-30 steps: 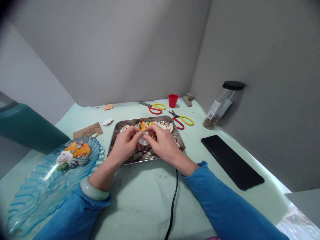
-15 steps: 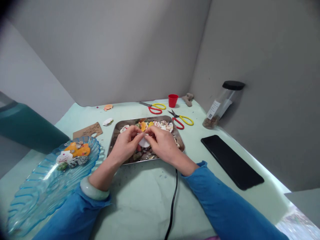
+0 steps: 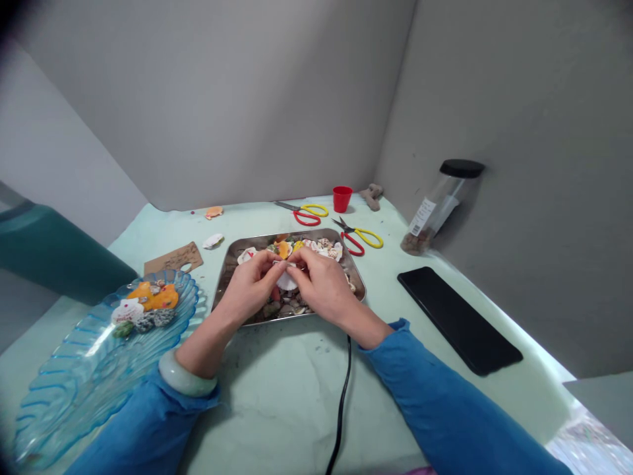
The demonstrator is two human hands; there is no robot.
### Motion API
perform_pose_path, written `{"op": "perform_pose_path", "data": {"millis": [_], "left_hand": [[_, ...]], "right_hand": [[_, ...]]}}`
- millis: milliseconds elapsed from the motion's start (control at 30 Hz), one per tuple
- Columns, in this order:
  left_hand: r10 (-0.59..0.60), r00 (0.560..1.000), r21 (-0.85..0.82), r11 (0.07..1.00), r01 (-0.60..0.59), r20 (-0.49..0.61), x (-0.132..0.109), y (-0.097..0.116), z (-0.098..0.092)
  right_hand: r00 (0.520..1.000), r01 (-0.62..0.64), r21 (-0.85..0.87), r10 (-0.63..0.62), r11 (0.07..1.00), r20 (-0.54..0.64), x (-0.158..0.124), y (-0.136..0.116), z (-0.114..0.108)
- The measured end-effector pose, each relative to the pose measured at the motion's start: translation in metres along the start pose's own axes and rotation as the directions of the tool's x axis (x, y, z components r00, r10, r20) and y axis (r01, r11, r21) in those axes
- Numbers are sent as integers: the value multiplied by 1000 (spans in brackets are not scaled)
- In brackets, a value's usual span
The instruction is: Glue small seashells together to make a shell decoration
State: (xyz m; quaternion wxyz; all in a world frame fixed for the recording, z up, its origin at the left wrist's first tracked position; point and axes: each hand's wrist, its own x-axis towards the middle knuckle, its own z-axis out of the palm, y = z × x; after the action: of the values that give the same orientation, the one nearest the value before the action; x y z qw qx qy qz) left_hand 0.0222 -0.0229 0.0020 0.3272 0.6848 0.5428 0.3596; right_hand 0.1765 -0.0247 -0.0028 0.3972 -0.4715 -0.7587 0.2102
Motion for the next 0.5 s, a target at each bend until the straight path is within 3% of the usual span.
{"op": "perform_pose_path", "data": {"millis": [500], "left_hand": [[32, 999, 22, 999, -32, 9, 0, -2, 0]], "right_hand": [[999, -22, -33, 20, 999, -47, 0, -4, -2]]}}
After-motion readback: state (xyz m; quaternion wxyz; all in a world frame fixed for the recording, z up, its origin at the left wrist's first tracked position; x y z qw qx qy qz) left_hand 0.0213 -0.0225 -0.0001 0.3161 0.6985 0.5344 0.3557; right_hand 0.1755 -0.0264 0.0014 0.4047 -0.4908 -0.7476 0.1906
